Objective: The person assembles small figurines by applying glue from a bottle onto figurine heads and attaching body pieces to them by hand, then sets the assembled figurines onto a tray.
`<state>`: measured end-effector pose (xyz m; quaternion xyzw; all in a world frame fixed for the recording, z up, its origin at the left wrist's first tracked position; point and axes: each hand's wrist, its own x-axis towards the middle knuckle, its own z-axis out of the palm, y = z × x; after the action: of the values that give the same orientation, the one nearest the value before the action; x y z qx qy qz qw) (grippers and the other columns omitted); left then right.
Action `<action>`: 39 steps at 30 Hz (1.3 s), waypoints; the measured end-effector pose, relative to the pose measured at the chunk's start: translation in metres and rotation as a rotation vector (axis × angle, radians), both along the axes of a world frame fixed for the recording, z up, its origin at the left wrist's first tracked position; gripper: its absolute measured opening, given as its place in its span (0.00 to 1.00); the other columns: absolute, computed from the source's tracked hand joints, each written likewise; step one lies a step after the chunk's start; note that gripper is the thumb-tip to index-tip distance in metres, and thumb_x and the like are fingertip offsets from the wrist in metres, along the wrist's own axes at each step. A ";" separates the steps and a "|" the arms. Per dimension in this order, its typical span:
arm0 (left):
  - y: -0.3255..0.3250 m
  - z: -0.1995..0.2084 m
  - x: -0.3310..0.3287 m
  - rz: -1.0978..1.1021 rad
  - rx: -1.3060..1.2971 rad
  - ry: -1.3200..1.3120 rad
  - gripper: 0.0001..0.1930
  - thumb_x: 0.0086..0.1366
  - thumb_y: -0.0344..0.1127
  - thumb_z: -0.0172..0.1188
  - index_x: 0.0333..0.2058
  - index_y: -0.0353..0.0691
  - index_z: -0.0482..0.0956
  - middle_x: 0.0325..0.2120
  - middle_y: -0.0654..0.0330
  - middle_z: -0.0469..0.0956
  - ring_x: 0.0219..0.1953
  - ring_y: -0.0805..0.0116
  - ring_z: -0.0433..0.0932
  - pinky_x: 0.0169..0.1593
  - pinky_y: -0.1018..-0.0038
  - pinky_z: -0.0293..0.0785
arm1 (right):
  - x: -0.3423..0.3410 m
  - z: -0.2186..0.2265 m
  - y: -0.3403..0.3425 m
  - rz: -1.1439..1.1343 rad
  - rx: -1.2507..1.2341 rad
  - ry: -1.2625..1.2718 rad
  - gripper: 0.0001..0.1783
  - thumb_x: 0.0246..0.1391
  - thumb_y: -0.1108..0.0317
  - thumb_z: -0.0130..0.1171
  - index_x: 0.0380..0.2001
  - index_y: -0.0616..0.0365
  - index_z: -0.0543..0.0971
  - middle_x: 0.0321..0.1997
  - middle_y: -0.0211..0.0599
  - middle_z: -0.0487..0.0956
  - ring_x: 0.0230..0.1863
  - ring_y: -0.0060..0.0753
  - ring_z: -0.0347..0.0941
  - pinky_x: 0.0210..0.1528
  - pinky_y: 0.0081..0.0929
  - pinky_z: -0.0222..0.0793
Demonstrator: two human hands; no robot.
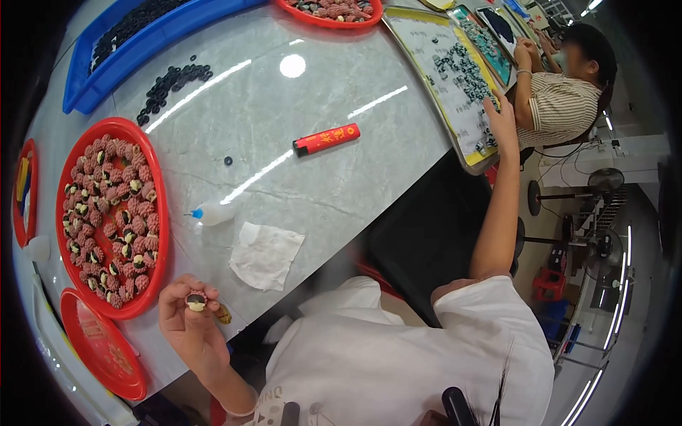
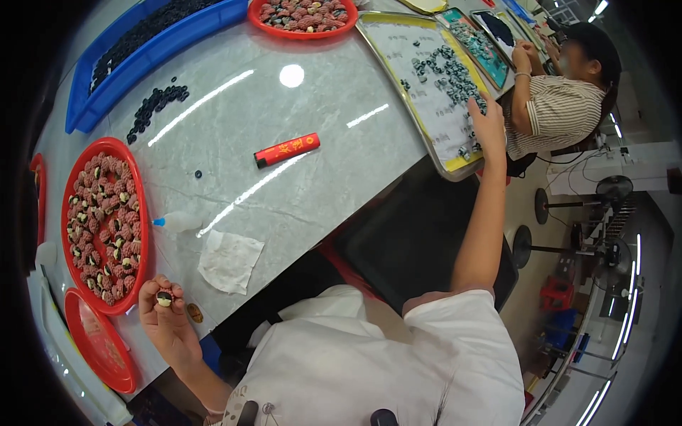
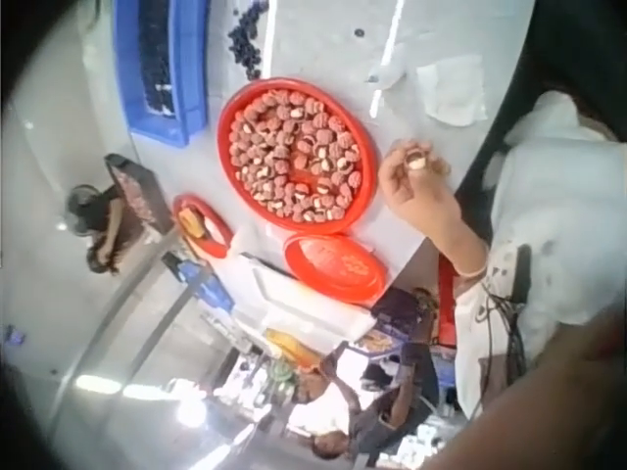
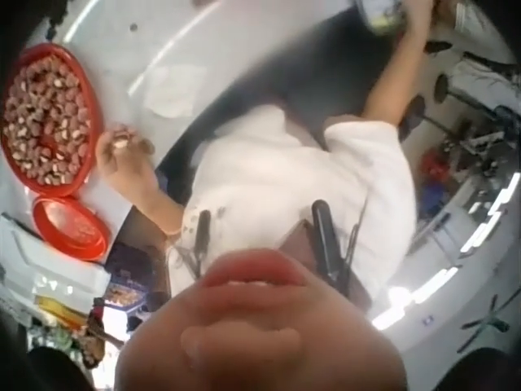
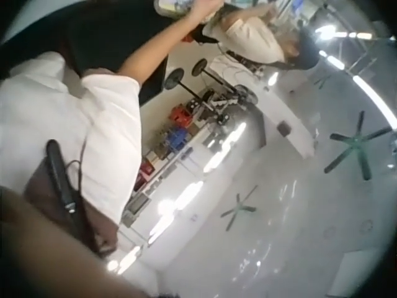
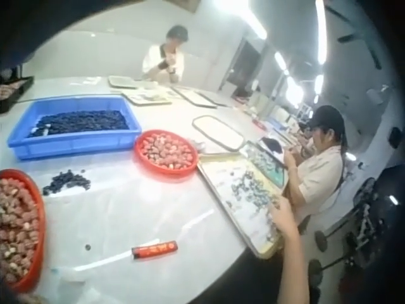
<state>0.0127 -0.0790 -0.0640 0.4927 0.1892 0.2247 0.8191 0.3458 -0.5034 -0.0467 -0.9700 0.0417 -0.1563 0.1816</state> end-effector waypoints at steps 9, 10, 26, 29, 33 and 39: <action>-0.003 0.003 0.002 0.005 0.031 0.021 0.15 0.54 0.36 0.56 0.37 0.34 0.66 0.34 0.57 0.65 0.32 0.71 0.70 0.34 0.84 0.68 | 0.071 -0.008 -0.015 0.403 0.027 -0.010 0.24 0.51 0.56 0.46 0.48 0.59 0.64 0.51 0.41 0.62 0.51 0.31 0.58 0.50 0.22 0.54; -0.004 0.003 0.003 0.005 0.035 0.030 0.15 0.54 0.35 0.56 0.37 0.34 0.66 0.34 0.57 0.65 0.32 0.71 0.69 0.34 0.84 0.68 | 0.080 -0.010 -0.010 0.440 0.053 -0.018 0.24 0.51 0.54 0.46 0.48 0.58 0.64 0.51 0.41 0.62 0.52 0.33 0.57 0.52 0.23 0.52; -0.003 0.004 0.003 0.027 0.041 0.068 0.14 0.53 0.34 0.56 0.36 0.35 0.65 0.34 0.57 0.64 0.32 0.71 0.69 0.34 0.83 0.69 | 0.053 0.015 0.055 0.816 0.129 0.113 0.16 0.48 0.63 0.48 0.41 0.55 0.71 0.49 0.35 0.65 0.52 0.31 0.58 0.52 0.24 0.53; -0.003 0.004 0.003 0.022 0.040 0.070 0.14 0.53 0.34 0.56 0.36 0.35 0.65 0.34 0.58 0.64 0.32 0.71 0.69 0.34 0.83 0.68 | 0.064 0.016 0.059 0.815 0.207 0.113 0.16 0.50 0.64 0.46 0.43 0.55 0.70 0.49 0.34 0.65 0.52 0.27 0.58 0.50 0.21 0.53; -0.004 0.004 0.006 0.019 0.045 0.071 0.14 0.53 0.34 0.56 0.36 0.35 0.65 0.34 0.58 0.64 0.32 0.71 0.69 0.34 0.83 0.68 | 0.095 0.003 0.071 0.813 0.275 0.101 0.19 0.52 0.62 0.43 0.47 0.53 0.68 0.49 0.32 0.66 0.51 0.22 0.58 0.49 0.19 0.53; -0.006 0.005 0.006 0.022 0.046 0.060 0.13 0.54 0.33 0.56 0.36 0.35 0.65 0.34 0.58 0.64 0.32 0.71 0.69 0.35 0.83 0.68 | 0.052 0.012 0.083 0.928 0.189 0.303 0.20 0.52 0.57 0.42 0.47 0.53 0.68 0.56 0.33 0.60 0.59 0.30 0.50 0.58 0.25 0.45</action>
<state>0.0187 -0.0849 -0.0594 0.5159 0.2140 0.2230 0.7989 0.3977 -0.4209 -0.0342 -0.8774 -0.3545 0.0882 0.3111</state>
